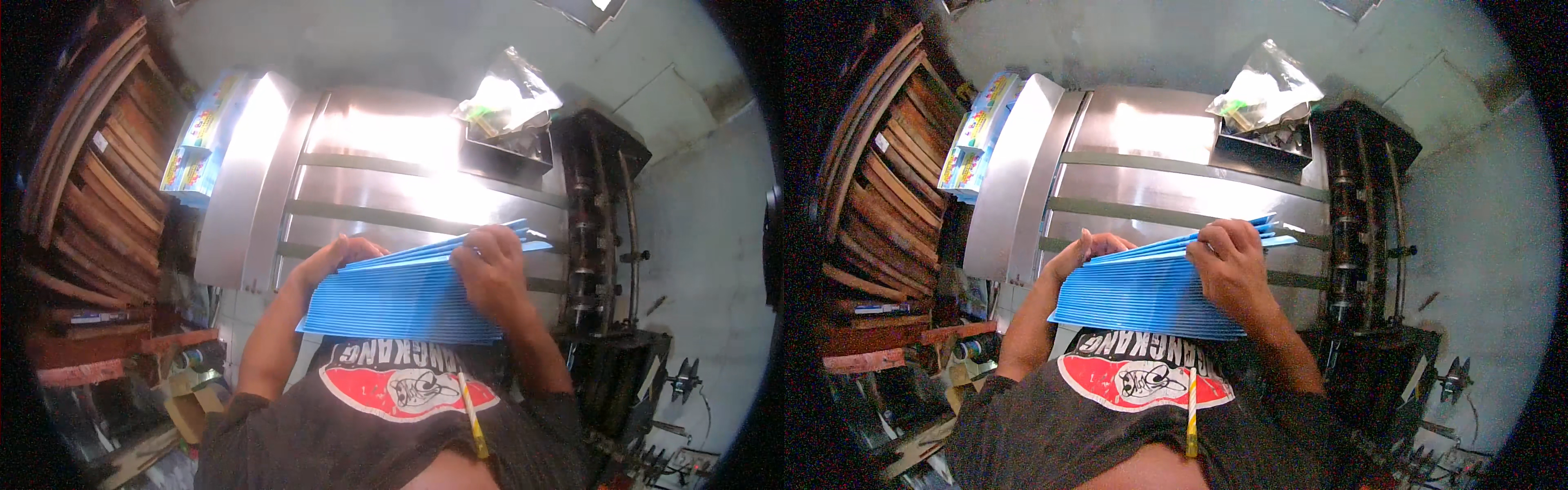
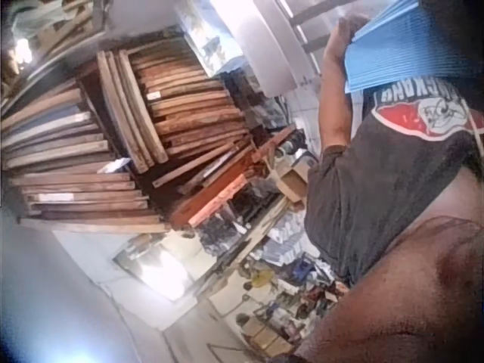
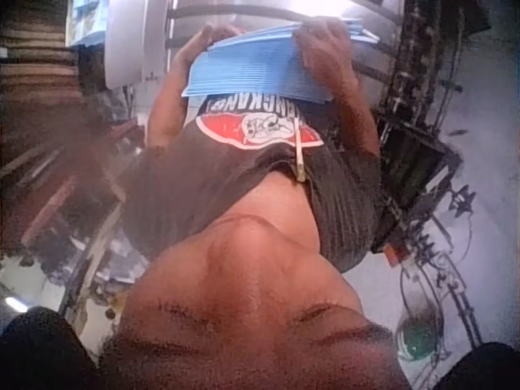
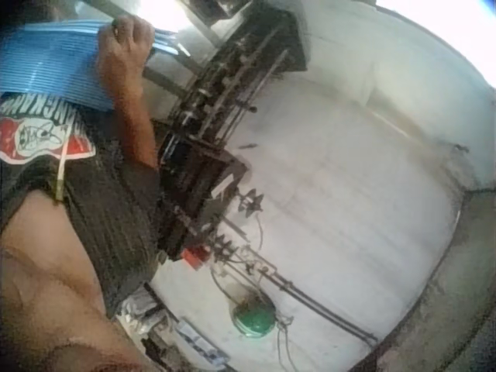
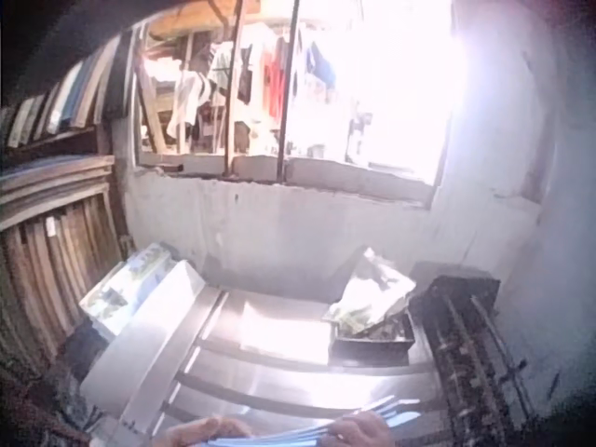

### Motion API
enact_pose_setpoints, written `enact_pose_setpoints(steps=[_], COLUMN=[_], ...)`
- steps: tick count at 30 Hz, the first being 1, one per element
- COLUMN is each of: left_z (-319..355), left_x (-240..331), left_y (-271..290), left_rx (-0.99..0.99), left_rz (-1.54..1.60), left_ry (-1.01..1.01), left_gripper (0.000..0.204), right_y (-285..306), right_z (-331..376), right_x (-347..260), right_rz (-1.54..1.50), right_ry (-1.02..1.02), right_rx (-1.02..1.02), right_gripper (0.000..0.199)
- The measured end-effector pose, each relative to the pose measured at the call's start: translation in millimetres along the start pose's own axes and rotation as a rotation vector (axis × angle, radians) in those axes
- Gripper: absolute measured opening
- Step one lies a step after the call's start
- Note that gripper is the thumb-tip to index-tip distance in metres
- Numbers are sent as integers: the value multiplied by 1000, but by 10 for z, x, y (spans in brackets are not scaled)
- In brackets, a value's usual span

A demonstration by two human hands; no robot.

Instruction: The person gathers, aligns, and fans stacks of printed booklets by hand on a worktable. Then, the person places the booklets into a cardboard box and walks across the printing workshop.

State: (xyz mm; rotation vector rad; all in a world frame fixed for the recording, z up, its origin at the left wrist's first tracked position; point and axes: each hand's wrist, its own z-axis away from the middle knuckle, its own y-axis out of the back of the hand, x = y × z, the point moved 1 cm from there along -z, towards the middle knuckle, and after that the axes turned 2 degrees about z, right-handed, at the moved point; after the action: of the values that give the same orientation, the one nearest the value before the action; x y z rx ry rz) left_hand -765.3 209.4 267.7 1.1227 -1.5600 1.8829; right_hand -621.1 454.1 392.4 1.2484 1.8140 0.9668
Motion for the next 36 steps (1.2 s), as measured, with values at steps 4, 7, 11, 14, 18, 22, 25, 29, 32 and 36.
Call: enact_pose_setpoints(steps=[4, 7, 11, 14, 18, 22, 25, 29, 32, 36], left_z=[48, 115, 95, 73, 123, 223, 215, 206, 222, 324], left_x=[-11, -138, -20, 112, 89, -16, -65, 58, 154, 289], left_y=[-23, 155, -36, -206, -181, -59, -58, -148, -214, -192], left_rx=[55, 195, 99, 113, 188, 218, 251, 219, 194, 438], left_rz=[137, 95, 113, -45, -246, -466, -361, -354, -215, -731], left_ry=[48, 140, 195, 231, 293, 374, 295, 255, 306, 187], left_gripper=[83, 72, 44, 38, 36, 38, 37, 37, 36, 30], right_y=[281, 652, 721, 147, -50, 126, 172, -219, -478, -460], right_z=[-116, -226, -519, -570, -614, -739, -856, -760, -546, -184], right_x=[9, 39, 251, 461, 501, 447, 553, 907, 893, 696], right_rz=[24, 5, -18, -71, 45, -85, -326, -78, -46, -167], right_ry=[-45, -78, -33, 81, 94, 23, -395, -109, -56, -176], right_rx=[70, 273, 399, 244, 258, 331, 124, -131, -452, -691], right_gripper=[10, 10, 9, 8, 8, 6, 6, 7, 10, 18])
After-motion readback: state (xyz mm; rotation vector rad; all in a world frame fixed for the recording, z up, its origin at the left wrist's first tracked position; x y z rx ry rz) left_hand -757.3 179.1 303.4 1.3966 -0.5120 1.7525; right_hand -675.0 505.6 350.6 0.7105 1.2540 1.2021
